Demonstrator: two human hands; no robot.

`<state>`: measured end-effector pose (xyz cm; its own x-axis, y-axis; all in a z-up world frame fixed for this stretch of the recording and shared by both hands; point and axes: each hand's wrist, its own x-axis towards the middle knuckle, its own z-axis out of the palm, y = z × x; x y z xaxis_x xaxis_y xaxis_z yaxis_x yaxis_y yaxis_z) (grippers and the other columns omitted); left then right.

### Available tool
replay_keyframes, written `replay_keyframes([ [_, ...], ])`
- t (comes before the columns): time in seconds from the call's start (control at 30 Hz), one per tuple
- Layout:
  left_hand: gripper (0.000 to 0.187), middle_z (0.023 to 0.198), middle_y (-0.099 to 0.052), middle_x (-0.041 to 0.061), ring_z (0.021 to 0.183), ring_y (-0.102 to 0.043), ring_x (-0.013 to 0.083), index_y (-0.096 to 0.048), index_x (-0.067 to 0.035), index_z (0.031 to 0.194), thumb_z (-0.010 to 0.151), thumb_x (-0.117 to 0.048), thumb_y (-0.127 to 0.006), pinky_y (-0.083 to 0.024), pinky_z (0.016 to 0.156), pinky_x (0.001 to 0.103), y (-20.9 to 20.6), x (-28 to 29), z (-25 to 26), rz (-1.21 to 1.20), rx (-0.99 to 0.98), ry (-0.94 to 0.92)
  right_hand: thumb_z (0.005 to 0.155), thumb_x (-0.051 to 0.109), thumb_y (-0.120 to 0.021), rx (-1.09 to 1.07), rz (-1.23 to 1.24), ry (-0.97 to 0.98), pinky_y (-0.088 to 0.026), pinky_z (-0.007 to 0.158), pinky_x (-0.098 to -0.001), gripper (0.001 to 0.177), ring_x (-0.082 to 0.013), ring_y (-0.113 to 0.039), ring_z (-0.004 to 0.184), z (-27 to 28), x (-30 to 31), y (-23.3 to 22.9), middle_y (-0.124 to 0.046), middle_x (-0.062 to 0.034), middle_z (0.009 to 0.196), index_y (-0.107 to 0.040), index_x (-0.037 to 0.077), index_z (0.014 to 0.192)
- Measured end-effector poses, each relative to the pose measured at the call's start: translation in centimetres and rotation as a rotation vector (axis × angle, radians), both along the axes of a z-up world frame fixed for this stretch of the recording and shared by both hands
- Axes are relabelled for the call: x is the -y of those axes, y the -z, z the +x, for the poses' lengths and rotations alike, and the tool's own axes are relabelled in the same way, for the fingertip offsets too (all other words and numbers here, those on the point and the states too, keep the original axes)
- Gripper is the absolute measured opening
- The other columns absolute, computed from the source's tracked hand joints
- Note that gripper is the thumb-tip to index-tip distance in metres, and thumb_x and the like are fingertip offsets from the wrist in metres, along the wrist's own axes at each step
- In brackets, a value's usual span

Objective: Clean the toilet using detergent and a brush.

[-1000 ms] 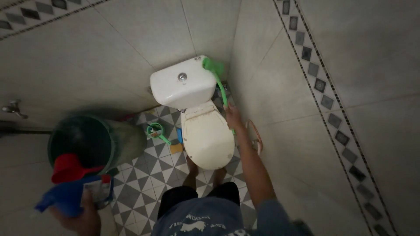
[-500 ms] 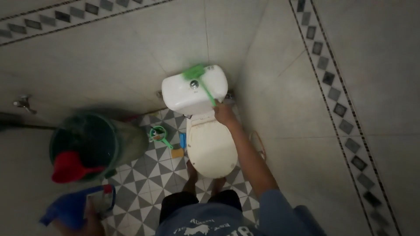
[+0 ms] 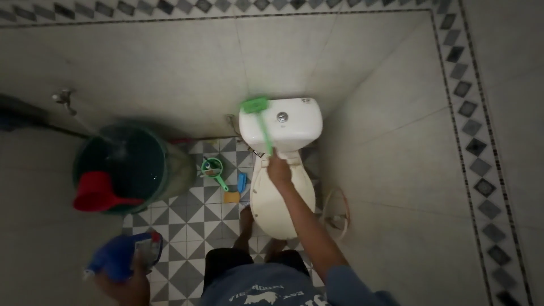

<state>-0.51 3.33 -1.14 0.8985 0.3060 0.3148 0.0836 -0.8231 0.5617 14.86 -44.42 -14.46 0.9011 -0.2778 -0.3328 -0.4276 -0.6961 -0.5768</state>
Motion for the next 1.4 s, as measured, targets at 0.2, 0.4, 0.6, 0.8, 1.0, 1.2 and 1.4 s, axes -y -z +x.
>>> replay_keyframes([
  [0.2, 0.094, 0.159, -0.038, 0.032, 0.145, -0.047, 0.0448, -0.026, 0.007, 0.165, 0.101, -0.018, -0.089, -0.044, 0.117, 0.055, 4.1, -3.1, -2.5, -0.022, -0.051, -0.119, 0.096, 0.015, -0.058, 0.152, -0.054, 0.063, -0.057, 0.069, -0.0566, 0.061, -0.0469, -0.070, 0.078, 0.3, 0.8, 1.1, -0.070, -0.0293, 0.087, -0.042, 0.003, 0.153],
  [0.4, 0.100, 0.163, -0.036, 0.028, 0.147, -0.043, 0.0423, -0.022, 0.004, 0.169, 0.096, -0.022, -0.084, -0.040, 0.126, 0.056, 7.4, -4.9, -3.3, -0.034, -0.027, -0.131, 0.101, 0.018, -0.059, 0.196, -0.056, 0.120, -0.059, 0.072, -0.0545, 0.050, -0.0436, -0.072, 0.081, 1.0, 2.8, 2.3, -0.071, -0.0282, 0.090, -0.051, 0.007, 0.149],
  [0.6, 0.057, 0.123, -0.051, 0.014, 0.107, -0.056, 0.0292, -0.053, -0.008, 0.133, 0.090, -0.025, -0.088, -0.048, 0.090, 0.043, -0.4, 1.4, 1.9, -0.070, -0.246, 0.002, 0.102, 0.022, -0.058, -0.056, -0.200, -0.249, -0.052, 0.063, -0.0577, 0.049, -0.0433, -0.067, 0.069, -3.4, 0.7, -5.6, -0.068, -0.0256, 0.076, -0.051, 0.010, 0.149],
  [0.8, 0.064, 0.136, -0.043, 0.016, 0.121, -0.053, 0.0290, -0.049, -0.005, 0.136, 0.090, -0.034, -0.082, -0.054, 0.091, 0.039, 2.7, 3.4, 3.2, -0.253, -0.080, 0.216, 0.104, 0.030, -0.054, -0.046, -0.125, -0.167, -0.051, 0.048, -0.0459, 0.057, -0.0342, -0.063, 0.049, -13.0, 6.7, -2.6, -0.064, -0.0213, 0.067, -0.042, 0.012, 0.156],
  [1.0, 0.066, 0.140, -0.039, 0.018, 0.121, -0.053, 0.0298, -0.046, -0.004, 0.142, 0.096, -0.039, -0.078, -0.056, 0.089, 0.037, 4.7, 6.1, 4.9, -0.347, -0.161, 0.302, 0.107, 0.029, -0.055, 0.012, -0.226, -0.313, -0.047, 0.049, -0.0508, 0.052, -0.0368, -0.060, 0.050, -8.7, 0.3, -1.4, -0.063, -0.0194, 0.059, -0.043, 0.015, 0.155],
  [1.2, 0.081, 0.138, -0.043, 0.016, 0.118, -0.056, 0.0288, -0.040, -0.004, 0.148, 0.088, -0.044, -0.078, -0.059, 0.081, 0.037, 2.4, 8.1, 3.5, -0.426, -0.261, 0.174, 0.105, 0.028, -0.050, 0.107, -0.131, -0.186, -0.050, 0.045, -0.0489, 0.058, -0.0323, -0.062, 0.051, -17.4, 9.4, 1.8, -0.065, -0.0196, 0.069, -0.036, 0.010, 0.159],
  [1.4, 0.070, 0.137, -0.046, 0.018, 0.114, -0.057, 0.0298, -0.049, -0.004, 0.144, 0.092, -0.039, -0.080, -0.056, 0.082, 0.040, 4.0, 6.2, 0.4, -0.208, -0.284, 0.219, 0.106, 0.033, -0.049, -0.066, -0.133, -0.220, -0.049, 0.051, -0.0502, 0.056, -0.0363, -0.060, 0.049, -13.2, 5.0, -2.4, -0.064, -0.0233, 0.064, -0.040, 0.017, 0.160],
])
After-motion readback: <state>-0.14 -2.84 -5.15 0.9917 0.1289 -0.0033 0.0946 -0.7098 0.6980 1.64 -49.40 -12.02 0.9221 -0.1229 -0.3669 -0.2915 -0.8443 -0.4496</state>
